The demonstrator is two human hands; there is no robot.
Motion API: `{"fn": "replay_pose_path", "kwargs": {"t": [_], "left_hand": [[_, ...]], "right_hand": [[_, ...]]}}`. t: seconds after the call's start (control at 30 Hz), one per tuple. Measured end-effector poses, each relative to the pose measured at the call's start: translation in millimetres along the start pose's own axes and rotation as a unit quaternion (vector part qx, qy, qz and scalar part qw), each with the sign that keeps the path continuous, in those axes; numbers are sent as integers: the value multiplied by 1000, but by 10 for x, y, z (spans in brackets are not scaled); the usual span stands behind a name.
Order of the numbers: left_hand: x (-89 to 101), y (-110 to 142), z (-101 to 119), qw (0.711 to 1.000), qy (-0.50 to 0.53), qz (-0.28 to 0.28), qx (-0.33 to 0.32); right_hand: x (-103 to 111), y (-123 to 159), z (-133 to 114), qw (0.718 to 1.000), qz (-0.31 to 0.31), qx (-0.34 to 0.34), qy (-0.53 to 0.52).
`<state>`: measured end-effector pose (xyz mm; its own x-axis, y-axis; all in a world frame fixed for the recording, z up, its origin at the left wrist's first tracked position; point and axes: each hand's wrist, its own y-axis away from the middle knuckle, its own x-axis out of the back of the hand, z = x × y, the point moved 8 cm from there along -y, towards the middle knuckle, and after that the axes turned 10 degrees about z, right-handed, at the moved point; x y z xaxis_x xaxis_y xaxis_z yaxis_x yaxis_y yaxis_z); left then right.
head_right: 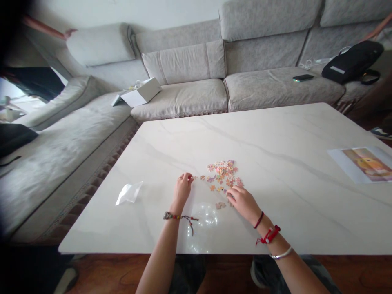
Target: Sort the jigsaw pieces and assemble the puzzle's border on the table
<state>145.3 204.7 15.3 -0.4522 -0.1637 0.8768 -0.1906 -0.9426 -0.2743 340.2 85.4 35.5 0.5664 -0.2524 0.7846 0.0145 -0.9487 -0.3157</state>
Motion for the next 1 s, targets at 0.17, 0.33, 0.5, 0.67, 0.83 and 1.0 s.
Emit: {"fn": "replay_pose_path", "kwargs": {"t": [0.17,0.33,0.5,0.67,0.83,1.0], "left_hand": [[85,41,65,999,44,16,-19],[7,-14,120,999,32,28,-23],[-154,-101,287,998,43,29,-41],[-246,-71,359,996,74,21,-49],[-162,-62,271,994,89,55,-36],[-50,-11,223,992,99,80,-18]], "right_hand": [[-5,-20,25,1000,5,1,-10],[27,-30,26,1000,5,6,-9],[98,12,-117,999,-35,29,-19],[-91,169,-146,993,-113,39,-5],[-124,146,-37,993,-109,18,-28],[101,-505,220,998,-28,-58,-5]]}}
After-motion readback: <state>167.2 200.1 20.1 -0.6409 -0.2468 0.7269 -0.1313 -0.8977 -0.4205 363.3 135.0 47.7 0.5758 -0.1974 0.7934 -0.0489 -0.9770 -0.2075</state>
